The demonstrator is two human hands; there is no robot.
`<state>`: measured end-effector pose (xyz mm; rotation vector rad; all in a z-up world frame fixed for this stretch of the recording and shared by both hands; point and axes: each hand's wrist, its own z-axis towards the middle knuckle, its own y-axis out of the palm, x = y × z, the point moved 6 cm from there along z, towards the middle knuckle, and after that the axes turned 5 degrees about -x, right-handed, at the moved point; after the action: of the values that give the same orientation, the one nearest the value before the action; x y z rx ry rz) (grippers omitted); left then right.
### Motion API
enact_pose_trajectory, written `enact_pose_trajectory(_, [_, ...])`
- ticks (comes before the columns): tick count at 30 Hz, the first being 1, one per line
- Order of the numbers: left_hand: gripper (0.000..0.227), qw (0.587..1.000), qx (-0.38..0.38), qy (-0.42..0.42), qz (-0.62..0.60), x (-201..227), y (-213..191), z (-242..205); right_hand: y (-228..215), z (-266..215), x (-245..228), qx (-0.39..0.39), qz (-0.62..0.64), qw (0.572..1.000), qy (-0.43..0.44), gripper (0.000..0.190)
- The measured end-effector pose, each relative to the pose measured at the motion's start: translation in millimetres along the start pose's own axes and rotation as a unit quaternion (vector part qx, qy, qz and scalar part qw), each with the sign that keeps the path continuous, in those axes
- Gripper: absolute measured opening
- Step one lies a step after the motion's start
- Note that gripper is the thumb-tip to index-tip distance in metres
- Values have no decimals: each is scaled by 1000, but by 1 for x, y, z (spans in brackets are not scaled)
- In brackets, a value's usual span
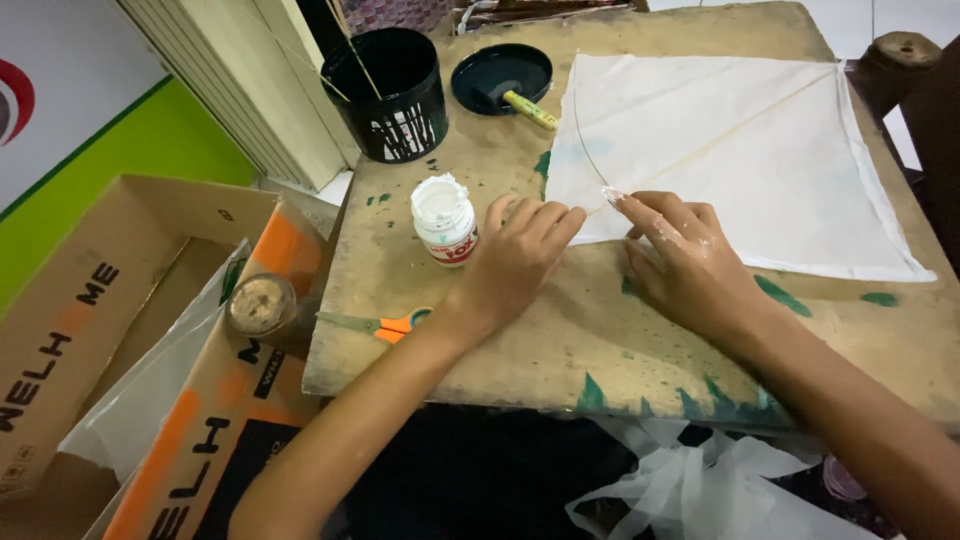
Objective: Applying glue to the edges of kite paper and folding it over the frame to secure it.
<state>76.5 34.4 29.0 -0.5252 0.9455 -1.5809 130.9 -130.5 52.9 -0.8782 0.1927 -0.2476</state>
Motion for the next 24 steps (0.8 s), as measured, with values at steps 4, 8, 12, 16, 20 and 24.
enact_pose_trajectory(4, [49, 999, 19, 7, -46, -2, -3, 0, -1, 1, 1, -11, 2, 1000, 0, 67])
enact_pose_trajectory(8, [44, 996, 26, 13, -90, -8, 1, -3, -2, 2, 2, -14, -12, 1000, 7, 68])
enact_pose_trajectory(12, [42, 995, 19, 13, -101, -9, 4, -3, -4, 3, 0, -22, -7, 1000, 9, 67])
enact_pose_trajectory(16, [28, 994, 8, 16, -109, -5, -6, -1, 1, 0, 4, -60, -4, 998, 29, 72])
enact_pose_trajectory(20, [33, 975, -43, -18, -216, -13, -3, -4, -4, 1, 4, -81, 34, 995, 44, 69])
enact_pose_trajectory(24, [39, 956, -109, -54, -265, -22, 6, -8, -7, 2, 10, -82, 68, 992, 69, 72])
